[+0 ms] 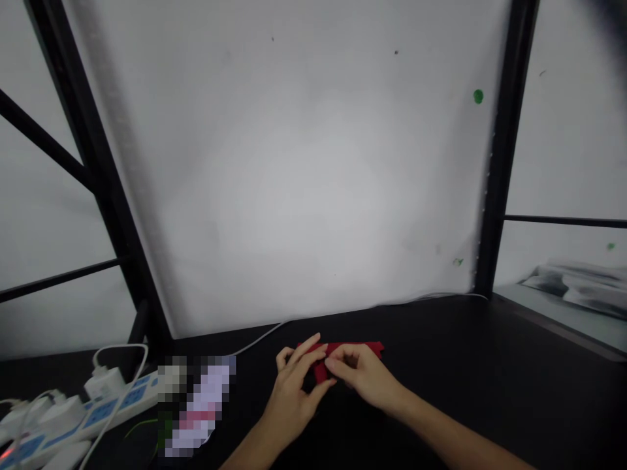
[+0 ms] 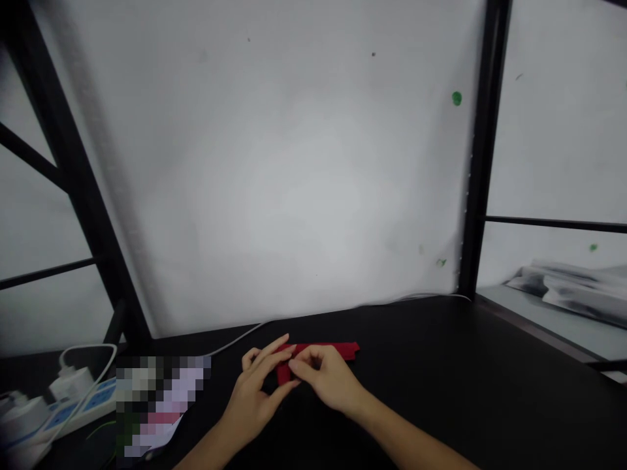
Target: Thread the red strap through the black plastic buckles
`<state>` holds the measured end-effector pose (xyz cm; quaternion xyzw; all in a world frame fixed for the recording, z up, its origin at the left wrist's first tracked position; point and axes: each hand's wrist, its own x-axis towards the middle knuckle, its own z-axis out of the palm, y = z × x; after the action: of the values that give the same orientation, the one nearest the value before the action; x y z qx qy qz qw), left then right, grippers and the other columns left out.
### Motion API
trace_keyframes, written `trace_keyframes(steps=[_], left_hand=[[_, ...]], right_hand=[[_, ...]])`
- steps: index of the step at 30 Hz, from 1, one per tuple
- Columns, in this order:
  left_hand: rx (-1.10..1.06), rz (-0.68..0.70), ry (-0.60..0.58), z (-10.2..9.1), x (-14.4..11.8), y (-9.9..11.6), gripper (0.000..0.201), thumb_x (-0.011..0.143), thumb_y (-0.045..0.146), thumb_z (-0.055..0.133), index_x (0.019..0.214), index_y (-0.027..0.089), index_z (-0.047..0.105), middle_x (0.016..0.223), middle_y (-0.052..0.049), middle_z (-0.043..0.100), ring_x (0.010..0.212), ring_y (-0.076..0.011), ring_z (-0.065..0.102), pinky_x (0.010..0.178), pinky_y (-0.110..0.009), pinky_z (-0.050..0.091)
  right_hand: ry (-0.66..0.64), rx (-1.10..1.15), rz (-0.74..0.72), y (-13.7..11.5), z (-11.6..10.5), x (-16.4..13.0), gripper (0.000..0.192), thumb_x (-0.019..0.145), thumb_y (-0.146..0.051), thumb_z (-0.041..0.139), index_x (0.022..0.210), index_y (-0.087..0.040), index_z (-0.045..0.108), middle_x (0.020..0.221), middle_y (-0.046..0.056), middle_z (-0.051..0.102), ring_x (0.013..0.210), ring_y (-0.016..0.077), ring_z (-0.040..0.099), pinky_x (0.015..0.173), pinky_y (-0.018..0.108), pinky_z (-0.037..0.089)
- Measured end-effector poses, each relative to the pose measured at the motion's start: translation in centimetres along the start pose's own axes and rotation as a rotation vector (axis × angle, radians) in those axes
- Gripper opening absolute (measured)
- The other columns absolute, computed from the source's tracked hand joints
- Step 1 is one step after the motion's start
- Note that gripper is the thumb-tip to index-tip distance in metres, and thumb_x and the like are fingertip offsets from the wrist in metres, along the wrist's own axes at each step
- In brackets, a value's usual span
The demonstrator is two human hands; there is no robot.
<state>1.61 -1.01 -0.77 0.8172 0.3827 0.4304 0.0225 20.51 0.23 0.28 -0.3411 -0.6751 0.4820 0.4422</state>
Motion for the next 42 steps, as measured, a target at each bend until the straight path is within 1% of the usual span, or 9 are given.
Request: trace_keyframes(steps=[4, 11, 18, 21, 24, 28, 33, 35, 42], left_hand=[[-0.033, 0.016, -0.058, -0.1, -0.2, 0.1, 0.033, 0.083, 0.025, 0.071, 0.113, 0.025, 0.058, 0.133, -0.014, 0.062, 0.124, -0.0313, 0.056, 0.1, -0.046, 0.029], [-0.075, -0.014, -0.016, 0.0, -0.1, -0.1, 0.031, 0.084, 0.024, 0.068, 0.113, 0.025, 0.056, 0.13, -0.014, 0.064, 0.119, -0.0303, 0.06, 0.1, -0.046, 0.029], [-0.068, -0.077, -0.066, -0.4, 0.2, -0.3, 0.032, 0.084, 0.027, 0.069, 0.115, 0.027, 0.061, 0.122, -0.009, 0.067, 0.117, -0.0292, 0.058, 0.099, -0.045, 0.031], [-0.018, -0.053, -0.071, -0.4, 0.3, -0.6, 0.03, 0.082, 0.027, 0.07, 0.111, 0.025, 0.062, 0.113, -0.007, 0.068, 0.11, -0.0278, 0.058, 0.093, -0.041, 0.034], [0.058, -0.066, -0.11, -0.8, 0.8, -1.2, 0.03, 0.078, 0.021, 0.069, 0.107, 0.025, 0.064, 0.101, -0.004, 0.068, 0.101, -0.0261, 0.059, 0.089, -0.04, 0.034], [0.135, -0.224, -0.191, -1.4, 2.9, -2.5, 0.026, 0.08, 0.019, 0.065, 0.105, 0.024, 0.065, 0.103, -0.004, 0.068, 0.102, -0.0257, 0.059, 0.093, -0.043, 0.033], [0.173, -0.351, -0.24, -0.5, 6.8, -5.4, 0.03, 0.08, 0.018, 0.063, 0.109, 0.023, 0.067, 0.115, -0.008, 0.069, 0.114, -0.0296, 0.056, 0.098, -0.047, 0.033], [0.17, -0.413, -0.3, 0.4, 7.7, -6.6, 0.025, 0.076, 0.016, 0.066, 0.1, 0.022, 0.071, 0.105, -0.005, 0.074, 0.102, -0.0284, 0.064, 0.093, -0.044, 0.039], [0.193, -0.48, -0.373, 1.2, 6.6, -8.0, 0.028, 0.082, 0.024, 0.062, 0.109, 0.022, 0.07, 0.116, -0.006, 0.072, 0.109, -0.0257, 0.063, 0.093, -0.037, 0.044]], right_hand=[[-0.139, -0.05, 0.01, -0.5, -0.6, -0.2, 0.041, 0.089, -0.054, 0.056, 0.075, -0.016, 0.062, 0.063, -0.003, 0.052, 0.054, 0.0098, 0.037, 0.054, 0.024, 0.031], [-0.115, -0.313, -0.057, -0.8, -1.5, -0.3, 0.032, 0.098, -0.047, 0.041, 0.085, -0.02, 0.053, 0.08, -0.001, 0.053, 0.075, 0.0159, 0.048, 0.073, 0.029, 0.04], [0.004, -0.376, -0.057, -0.6, -2.6, -0.1, 0.02, 0.09, -0.041, 0.059, 0.1, -0.024, 0.062, 0.1, 0.002, 0.06, 0.097, 0.0203, 0.051, 0.091, 0.035, 0.038], [-0.047, -0.336, -0.043, 0.0, -2.9, 0.3, 0.019, 0.087, -0.039, 0.062, 0.089, -0.021, 0.067, 0.084, 0.001, 0.063, 0.08, 0.0178, 0.055, 0.077, 0.031, 0.043], [-0.019, -0.251, -0.009, 0.8, -3.3, 1.3, 0.017, 0.085, -0.033, 0.063, 0.09, -0.017, 0.069, 0.074, 0.0, 0.065, 0.068, 0.0148, 0.056, 0.067, 0.028, 0.044], [0.069, -0.473, 0.045, 0.8, -3.7, 4.3, 0.017, 0.081, -0.025, 0.064, 0.094, -0.017, 0.073, 0.072, 0.001, 0.07, 0.066, 0.0149, 0.06, 0.064, 0.026, 0.044], [0.165, -0.667, 0.166, 0.9, -3.4, 9.0, 0.015, 0.078, -0.025, 0.067, 0.089, -0.021, 0.075, 0.083, 0.004, 0.074, 0.081, 0.0202, 0.065, 0.077, 0.032, 0.043], [0.186, -0.75, 0.225, 1.6, -3.0, 10.2, 0.011, 0.076, -0.024, 0.069, 0.085, -0.022, 0.076, 0.084, 0.004, 0.075, 0.086, 0.0222, 0.065, 0.084, 0.036, 0.04], [0.143, -0.93, 0.227, 3.6, -2.2, 10.2, 0.017, 0.079, -0.029, 0.07, 0.094, -0.023, 0.074, 0.1, 0.008, 0.072, 0.109, 0.0305, 0.056, 0.092, 0.045, 0.032]])
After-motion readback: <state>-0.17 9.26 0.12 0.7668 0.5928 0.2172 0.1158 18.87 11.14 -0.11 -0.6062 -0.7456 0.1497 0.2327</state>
